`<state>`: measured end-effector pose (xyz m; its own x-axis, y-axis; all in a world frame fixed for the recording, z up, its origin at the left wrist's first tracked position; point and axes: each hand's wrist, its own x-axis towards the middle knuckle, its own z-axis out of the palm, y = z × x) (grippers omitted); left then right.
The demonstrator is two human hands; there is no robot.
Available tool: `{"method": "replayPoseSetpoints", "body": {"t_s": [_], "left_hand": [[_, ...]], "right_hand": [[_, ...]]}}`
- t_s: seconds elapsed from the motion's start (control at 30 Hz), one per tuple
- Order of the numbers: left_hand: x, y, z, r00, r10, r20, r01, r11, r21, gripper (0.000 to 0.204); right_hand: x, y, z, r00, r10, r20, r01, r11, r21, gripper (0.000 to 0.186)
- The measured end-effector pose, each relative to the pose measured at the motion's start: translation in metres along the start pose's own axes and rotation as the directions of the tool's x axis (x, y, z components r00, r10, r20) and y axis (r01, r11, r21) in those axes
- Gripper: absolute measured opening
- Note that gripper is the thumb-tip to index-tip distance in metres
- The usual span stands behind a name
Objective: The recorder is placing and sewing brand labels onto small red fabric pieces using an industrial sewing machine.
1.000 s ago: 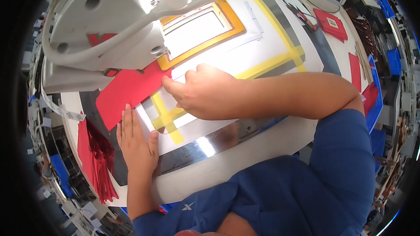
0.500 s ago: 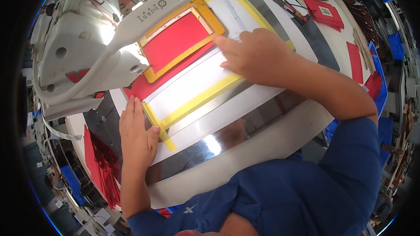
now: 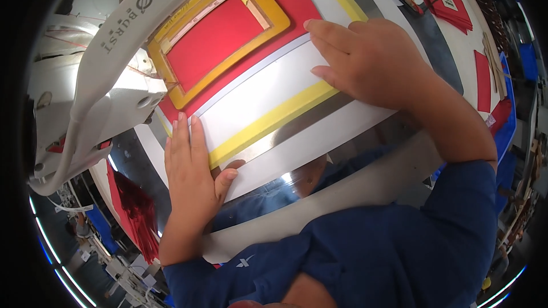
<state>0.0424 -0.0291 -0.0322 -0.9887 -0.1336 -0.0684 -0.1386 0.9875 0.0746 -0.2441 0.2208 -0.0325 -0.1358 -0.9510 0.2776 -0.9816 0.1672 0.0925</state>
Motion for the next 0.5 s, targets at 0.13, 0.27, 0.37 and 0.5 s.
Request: {"method": "replayPoseSetpoints", "body": {"t_s": [0.13, 0.27, 0.37, 0.5], "left_hand": [[-0.001, 0.003, -0.003, 0.999, 0.005, 0.032, -0.006, 0.999, 0.044, 0.101], [0.000, 0.004, -0.004, 0.999, -0.020, 0.025, 0.018, 0.995, 0.096, 0.100], [0.000, 0.005, -0.002, 1.000, -0.011, 0.001, 0.011, 1.000, -0.001, 0.095], [0.002, 0.005, -0.004, 0.999, -0.021, 0.031, 0.022, 0.998, -0.056, 0.094]], "right_hand": [[-0.004, -0.003, -0.008, 0.998, 0.021, 0.067, -0.031, 0.988, 0.151, 0.024], [0.000, -0.007, -0.003, 0.991, 0.092, 0.097, -0.105, 0.984, 0.145, 0.026], [-0.001, -0.009, -0.001, 0.990, 0.084, 0.113, -0.102, 0.982, 0.157, 0.029], [-0.002, -0.010, -0.004, 0.988, 0.100, 0.119, -0.116, 0.983, 0.140, 0.030]]}}
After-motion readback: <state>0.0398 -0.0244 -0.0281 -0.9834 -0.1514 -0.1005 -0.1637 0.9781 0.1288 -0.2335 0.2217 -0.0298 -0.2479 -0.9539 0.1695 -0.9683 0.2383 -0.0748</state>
